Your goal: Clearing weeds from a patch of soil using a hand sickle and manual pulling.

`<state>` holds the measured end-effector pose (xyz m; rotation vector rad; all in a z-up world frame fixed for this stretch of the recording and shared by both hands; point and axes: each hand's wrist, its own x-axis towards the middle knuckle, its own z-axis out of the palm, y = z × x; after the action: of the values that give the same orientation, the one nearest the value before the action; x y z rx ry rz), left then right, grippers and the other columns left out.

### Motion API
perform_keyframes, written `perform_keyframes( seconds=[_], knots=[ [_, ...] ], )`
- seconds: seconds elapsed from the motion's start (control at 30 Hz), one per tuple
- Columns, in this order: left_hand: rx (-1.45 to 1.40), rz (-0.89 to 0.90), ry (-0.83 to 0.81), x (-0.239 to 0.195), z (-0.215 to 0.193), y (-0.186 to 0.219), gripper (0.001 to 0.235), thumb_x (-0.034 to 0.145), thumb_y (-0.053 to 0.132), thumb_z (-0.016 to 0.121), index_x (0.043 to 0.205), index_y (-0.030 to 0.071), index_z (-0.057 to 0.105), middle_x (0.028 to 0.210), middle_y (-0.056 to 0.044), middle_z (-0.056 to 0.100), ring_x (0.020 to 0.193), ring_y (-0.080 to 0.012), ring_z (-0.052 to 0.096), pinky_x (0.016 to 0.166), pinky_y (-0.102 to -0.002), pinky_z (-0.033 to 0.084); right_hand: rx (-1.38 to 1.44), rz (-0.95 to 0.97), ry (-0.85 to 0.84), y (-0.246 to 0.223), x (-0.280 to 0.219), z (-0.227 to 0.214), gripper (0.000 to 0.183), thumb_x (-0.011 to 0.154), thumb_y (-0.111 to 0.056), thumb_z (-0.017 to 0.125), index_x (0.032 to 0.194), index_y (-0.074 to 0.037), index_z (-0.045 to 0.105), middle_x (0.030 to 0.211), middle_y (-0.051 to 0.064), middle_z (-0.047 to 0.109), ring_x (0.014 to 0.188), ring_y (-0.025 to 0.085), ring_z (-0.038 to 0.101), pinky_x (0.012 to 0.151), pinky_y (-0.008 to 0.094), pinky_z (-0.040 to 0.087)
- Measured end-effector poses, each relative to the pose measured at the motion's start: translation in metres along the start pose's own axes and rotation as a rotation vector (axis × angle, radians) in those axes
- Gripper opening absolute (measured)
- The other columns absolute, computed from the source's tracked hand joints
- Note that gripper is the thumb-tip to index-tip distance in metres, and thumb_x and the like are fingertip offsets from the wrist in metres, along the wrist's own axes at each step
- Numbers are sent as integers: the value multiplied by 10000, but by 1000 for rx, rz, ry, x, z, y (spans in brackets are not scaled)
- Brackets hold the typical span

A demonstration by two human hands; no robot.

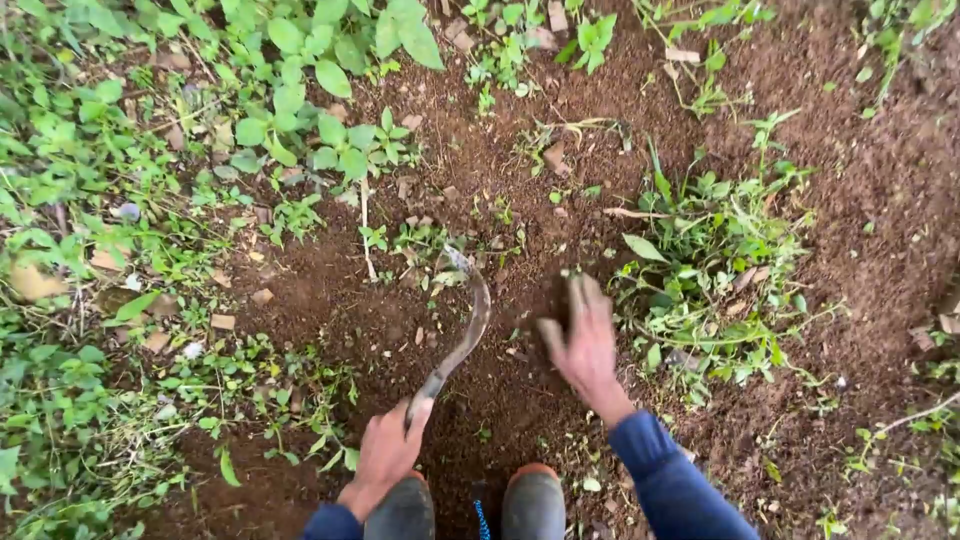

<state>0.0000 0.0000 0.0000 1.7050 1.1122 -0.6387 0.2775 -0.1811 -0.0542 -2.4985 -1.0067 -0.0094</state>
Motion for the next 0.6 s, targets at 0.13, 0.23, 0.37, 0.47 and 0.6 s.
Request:
perform_keyframes(
  seconds=[0.13, 0.23, 0.37, 0.47, 0.6],
  knots=[
    [66, -101, 0, -23, -10, -30, 614, 957, 647, 398, 1228, 189, 706, 966, -158, 787, 962, -381, 714, 806, -444, 533, -185, -78, -329, -50, 70, 52, 1308, 811, -928, 353, 1587, 94, 97, 1657, 350, 91, 1570, 462, 154, 1258, 576, 149],
    [-1, -244, 26, -25, 1, -81, 540, 970, 626, 438, 1112, 204, 743, 828, -116, 676, 830, -313, 636, 748, -400, 416, -193, -59, -320, -66, 144, 80, 1361, 793, -822, 567, 1588, 103, -36, 1668, 343, -33, 1594, 458, 42, 1299, 534, 80],
    [14, -330, 134, -40, 12, -148, 547, 961, 643, 420, 1171, 255, 744, 589, -43, 549, 517, -222, 510, 586, -372, 326, -45, -98, -225, -77, 242, 100, 1375, 792, -984, 282, 1598, 71, -71, 1697, 281, -69, 1609, 419, -52, 1326, 527, 15],
    [-57, -532, 227, -71, 4, -135, 555, 951, 648, 431, 1247, 300, 745, 790, -77, 733, 924, -288, 646, 832, -376, 496, 183, -300, -239, -93, 269, 108, 921, 1014, -719, 336, 1625, -41, 216, 1671, 271, 225, 1570, 426, 183, 1255, 641, 148],
    [-100, -677, 380, -79, 27, -141, 542, 939, 636, 490, 1266, 312, 775, 1010, -119, 780, 1057, -268, 671, 957, -370, 541, 198, -469, -365, -126, 223, 119, 888, 986, -722, 274, 1518, -31, 443, 1627, 246, 325, 1524, 438, 298, 1212, 595, 293]
  ],
)
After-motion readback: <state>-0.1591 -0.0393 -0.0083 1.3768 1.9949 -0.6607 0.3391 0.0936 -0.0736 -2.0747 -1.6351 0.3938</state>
